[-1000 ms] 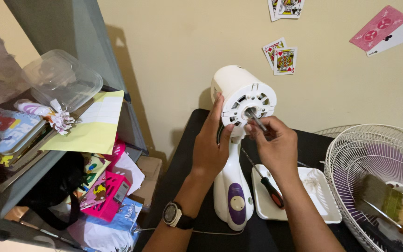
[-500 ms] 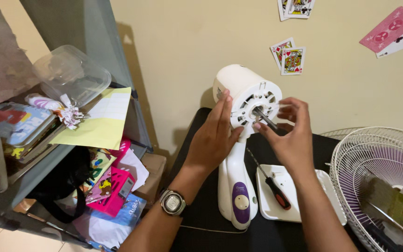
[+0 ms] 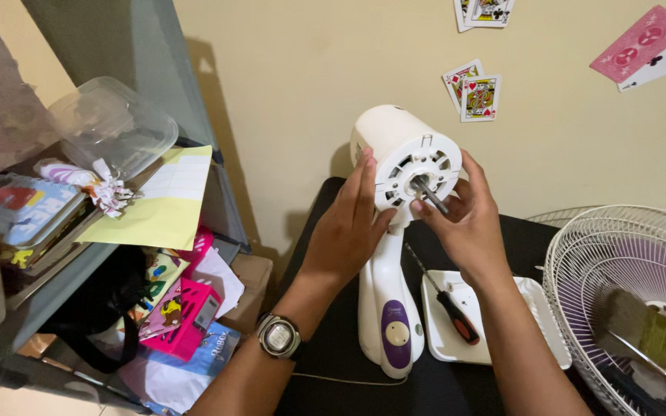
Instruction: The person uses a screwdriver to remove screws from the rear housing of a white electric fan. They place the screws into a white tray and then separate the fan head from the stand, leaving the components on the table.
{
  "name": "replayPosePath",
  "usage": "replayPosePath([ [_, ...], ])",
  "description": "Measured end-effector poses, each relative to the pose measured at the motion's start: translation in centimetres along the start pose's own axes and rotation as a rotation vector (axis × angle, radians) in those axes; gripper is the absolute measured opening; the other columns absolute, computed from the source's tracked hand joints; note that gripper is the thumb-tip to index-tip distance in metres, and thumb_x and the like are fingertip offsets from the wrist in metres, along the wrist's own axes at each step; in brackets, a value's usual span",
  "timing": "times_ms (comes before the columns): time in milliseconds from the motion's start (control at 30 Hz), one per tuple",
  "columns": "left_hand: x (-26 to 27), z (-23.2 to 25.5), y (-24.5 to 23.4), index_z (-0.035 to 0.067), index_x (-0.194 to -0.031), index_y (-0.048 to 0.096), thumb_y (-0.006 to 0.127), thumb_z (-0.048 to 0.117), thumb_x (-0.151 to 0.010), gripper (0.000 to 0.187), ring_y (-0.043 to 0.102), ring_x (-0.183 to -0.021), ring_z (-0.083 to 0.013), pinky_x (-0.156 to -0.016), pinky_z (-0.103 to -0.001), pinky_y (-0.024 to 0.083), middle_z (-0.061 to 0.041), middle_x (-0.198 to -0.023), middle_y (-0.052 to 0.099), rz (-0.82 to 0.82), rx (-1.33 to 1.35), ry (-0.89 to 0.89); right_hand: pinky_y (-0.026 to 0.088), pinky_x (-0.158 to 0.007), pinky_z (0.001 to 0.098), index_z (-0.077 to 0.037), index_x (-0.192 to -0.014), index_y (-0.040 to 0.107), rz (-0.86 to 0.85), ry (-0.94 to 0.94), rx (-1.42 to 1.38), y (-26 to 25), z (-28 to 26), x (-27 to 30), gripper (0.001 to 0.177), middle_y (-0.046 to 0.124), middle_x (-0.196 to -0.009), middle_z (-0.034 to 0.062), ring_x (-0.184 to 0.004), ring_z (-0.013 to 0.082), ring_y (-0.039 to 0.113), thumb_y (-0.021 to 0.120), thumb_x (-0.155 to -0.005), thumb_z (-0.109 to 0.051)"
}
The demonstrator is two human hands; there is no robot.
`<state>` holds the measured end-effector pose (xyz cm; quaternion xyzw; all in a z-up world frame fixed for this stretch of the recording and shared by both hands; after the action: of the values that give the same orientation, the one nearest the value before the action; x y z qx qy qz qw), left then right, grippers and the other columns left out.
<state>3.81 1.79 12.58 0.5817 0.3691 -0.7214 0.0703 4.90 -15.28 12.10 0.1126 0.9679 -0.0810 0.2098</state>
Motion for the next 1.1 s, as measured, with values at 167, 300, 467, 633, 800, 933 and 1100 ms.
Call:
replayPosePath([
  [167, 0.2, -0.4, 0.0, -0.007, -0.155, 0.028, 0.075, 0.02, -0.097, 0.079, 0.051, -0.142, -0.0372, -0.116, -0.039, 0.048, -0.026, -0.159, 0.039, 0.021, 0.116, -0.068, 0.059, -0.093, 0.033, -0.008, -0.158, 0.031, -0.054, -0.008, -0.043, -0.3, -0.1, 0.0, 0.083, 0.063, -0.135, 0.016, -0.118, 0.0216, 0.067, 0.072, -0.086, 0.005],
  [300, 0.3, -0.5, -0.1, -0.006, -0.156, 0.029, 0.074, 0.018, -0.098, 0.077, 0.051, -0.143, -0.038, -0.118, -0.039, 0.048, -0.024, -0.16, 0.038, 0.047, 0.15, -0.072, 0.06, -0.092, 0.0333, -0.007, -0.157, 0.031, -0.052, -0.018, -0.016, -0.4, 0.1, -0.1, 0.082, 0.064, -0.133, 0.0161, -0.114, 0.0219, 0.069, 0.072, -0.087, 0.005],
  [467, 0.3, -0.8, 0.2, -0.006, -0.155, 0.03, 0.074, 0.019, -0.098, 0.076, 0.051, -0.143, -0.0375, -0.117, -0.04, 0.047, -0.024, -0.16, 0.039, 0.026, 0.151, -0.096, 0.06, -0.093, 0.0336, -0.007, -0.156, 0.031, -0.02, -0.032, 0.005, -0.1, 0.1, -0.1, 0.083, 0.064, -0.13, 0.0166, -0.115, 0.0218, 0.068, 0.074, -0.086, 0.006],
  [633, 0.6, -0.9, 0.4, -0.005, -0.156, 0.03, 0.071, 0.019, -0.1, 0.074, 0.05, -0.144, -0.0376, -0.118, -0.04, 0.046, -0.023, -0.161, 0.039, 0.026, 0.177, -0.129, 0.059, -0.093, 0.0333, -0.006, -0.156, 0.031, -0.012, -0.038, 0.015, 0.0, 0.1, 0.0, 0.084, 0.063, -0.132, 0.0158, -0.115, 0.0213, 0.068, 0.074, -0.086, 0.006],
  [800, 1.0, -1.0, 0.7, -0.003, -0.157, 0.029, 0.068, 0.019, -0.102, 0.072, 0.05, -0.145, -0.0384, -0.118, -0.041, 0.046, -0.023, -0.162, 0.038, 0.03, 0.21, -0.159, 0.059, -0.095, 0.0331, -0.007, -0.159, 0.029, -0.044, -0.041, -0.084, 0.1, 0.2, 0.0, 0.082, 0.061, -0.139, 0.0165, -0.118, 0.0206, 0.067, 0.069, -0.089, 0.008],
  [933, 2.0, -1.3, 1.5, -0.002, -0.159, 0.028, 0.069, 0.019, -0.101, 0.073, 0.048, -0.145, -0.0406, -0.119, -0.044, 0.044, -0.023, -0.16, 0.04, 0.029, 0.261, -0.272, 0.056, -0.097, 0.0323, -0.009, -0.163, 0.026, -0.072, -0.045, -0.032, -0.5, 0.9, 0.8, 0.085, 0.062, -0.14, 0.0184, -0.117, 0.0203, 0.067, 0.068, -0.09, 0.007],
  [1100, 4.4, -0.3, 1.9, -0.003, -0.158, 0.028, 0.072, 0.013, -0.094, 0.079, 0.046, -0.141, -0.0454, -0.116, -0.048, 0.042, -0.028, -0.152, 0.043, 0.058, 0.353, -0.412, 0.055, -0.097, 0.0331, -0.011, -0.163, 0.024, -0.077, -0.007, 0.059, -1.6, 2.6, 1.9, 0.083, 0.062, -0.139, 0.0179, -0.119, 0.0192, 0.067, 0.066, -0.093, 0.002],
])
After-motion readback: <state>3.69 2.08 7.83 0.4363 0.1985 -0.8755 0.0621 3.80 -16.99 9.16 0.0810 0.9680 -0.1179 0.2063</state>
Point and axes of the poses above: each hand's wrist, its own x-axis away from the middle knuckle, its own y-axis out of the palm, z = x × y, the point moved 8 cm from there along -x, towards the middle knuckle
